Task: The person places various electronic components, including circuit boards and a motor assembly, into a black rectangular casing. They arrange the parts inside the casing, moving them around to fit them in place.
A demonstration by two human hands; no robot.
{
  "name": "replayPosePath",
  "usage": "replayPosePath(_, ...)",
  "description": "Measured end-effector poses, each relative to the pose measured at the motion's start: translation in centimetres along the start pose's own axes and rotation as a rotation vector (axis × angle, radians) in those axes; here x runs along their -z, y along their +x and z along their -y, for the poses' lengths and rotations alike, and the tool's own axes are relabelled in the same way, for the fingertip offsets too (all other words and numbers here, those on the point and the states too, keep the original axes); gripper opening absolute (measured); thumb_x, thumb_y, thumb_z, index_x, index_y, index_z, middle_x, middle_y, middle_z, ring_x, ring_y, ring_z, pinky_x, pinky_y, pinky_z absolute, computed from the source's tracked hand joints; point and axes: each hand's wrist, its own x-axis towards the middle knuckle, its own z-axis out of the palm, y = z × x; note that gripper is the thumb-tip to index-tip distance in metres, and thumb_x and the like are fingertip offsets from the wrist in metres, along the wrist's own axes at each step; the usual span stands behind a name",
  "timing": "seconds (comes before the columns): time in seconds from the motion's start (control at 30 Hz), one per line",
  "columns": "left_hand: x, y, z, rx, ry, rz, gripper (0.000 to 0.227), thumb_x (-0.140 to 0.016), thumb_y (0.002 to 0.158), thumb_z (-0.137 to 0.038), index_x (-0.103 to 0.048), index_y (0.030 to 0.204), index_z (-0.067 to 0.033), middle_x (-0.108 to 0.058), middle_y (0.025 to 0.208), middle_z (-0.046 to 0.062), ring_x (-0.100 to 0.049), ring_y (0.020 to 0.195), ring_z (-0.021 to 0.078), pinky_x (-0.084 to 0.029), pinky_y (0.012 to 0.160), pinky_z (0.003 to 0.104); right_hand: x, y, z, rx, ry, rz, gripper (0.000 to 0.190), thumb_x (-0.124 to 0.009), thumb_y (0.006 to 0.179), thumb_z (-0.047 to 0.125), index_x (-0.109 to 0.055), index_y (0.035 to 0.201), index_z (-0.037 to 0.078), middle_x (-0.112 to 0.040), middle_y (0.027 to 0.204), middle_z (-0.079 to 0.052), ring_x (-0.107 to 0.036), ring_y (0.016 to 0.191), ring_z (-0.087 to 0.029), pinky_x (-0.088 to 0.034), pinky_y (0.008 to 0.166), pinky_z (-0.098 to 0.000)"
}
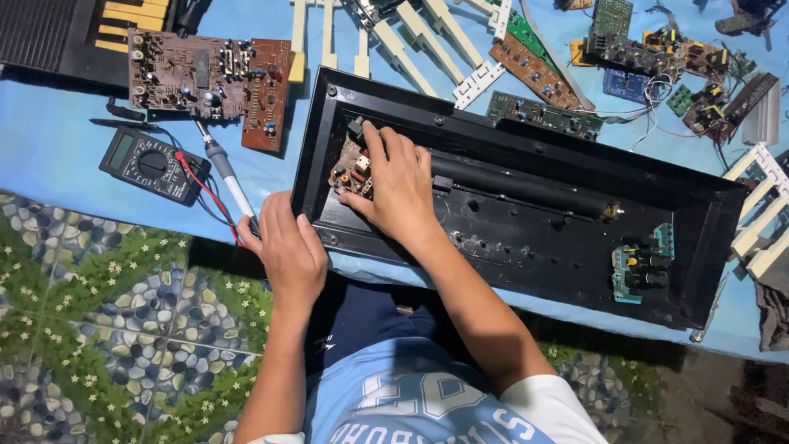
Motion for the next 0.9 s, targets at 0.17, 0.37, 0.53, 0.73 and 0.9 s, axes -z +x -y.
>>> replayPosePath(0.17,0.0,0.0,0.0,-0.001,0.002,-0.003,0.036,-0.035,0.11,-0.016,-0.054,0.134,0.0034,-0.06,0.124,0.019,-0.058,0.124,0.0352,-0.021,0.11,0.058,0.3,0.1,-0.4,0.005,-0.024,0.035,0.11,-0.097,0.069,0.042,-0.04,0.154,0.004,-0.058,0.135,-0.026,-0.054,0.13,-0.042,-0.033,0.105,-0.0593)
replayPosePath(0.37,-0.1,-0.2,0.1,-0.004,-0.009,-0.033,0.035,-0.038,0.11,-0.017,-0.056,0.133,0.0033,-0.06,0.124,0.019,-0.059,0.123,0.0349,-0.021,0.111,0.059,0.1,-0.1,-0.7,0.007,0.0,0.041,0.113,-0.098,0.068,0.044,-0.039,0.155,0.005,-0.055,0.138,-0.024,-0.051,0.133,-0.041,-0.03,0.106,-0.0621)
replayPosePath(0.53,-0.5,-0.2,0.3,-0.019,-0.012,-0.041,0.036,-0.036,0.11,-0.015,-0.055,0.133,0.0032,-0.059,0.124,0.018,-0.058,0.124,0.0346,-0.022,0.11,0.059,3.1,-0.5,-2.4,0.04,0.306,0.06,0.126,-0.105,0.059,0.04,-0.037,0.157,0.0,-0.05,0.145,-0.034,-0.044,0.14,-0.051,-0.027,0.112,-0.0663)
replayPosePath(0.73,-0.7,-0.2,0.3,-0.008,-0.02,-0.059,0.035,-0.037,0.111,-0.016,-0.056,0.132,0.0034,-0.061,0.124,0.018,-0.059,0.122,0.0347,-0.021,0.111,0.059,4.8,-2.4,-5.2,0.144,0.336,-0.029,0.112,-0.1,0.066,0.036,-0.042,0.153,-0.004,-0.056,0.139,-0.032,-0.049,0.134,-0.052,-0.035,0.114,-0.0627)
replayPosePath(0.9,-1.0,-0.5,0.6,0.0,-0.009,-0.046,0.035,-0.037,0.11,-0.014,-0.055,0.134,0.0039,-0.06,0.125,0.019,-0.059,0.123,0.0357,-0.021,0.111,0.06,2.5,-2.2,-5.0,0.13,0.178,-0.014,0.114,-0.099,0.063,0.05,-0.047,0.153,0.002,-0.058,0.141,-0.022,-0.049,0.139,-0.041,-0.024,0.118,-0.0601)
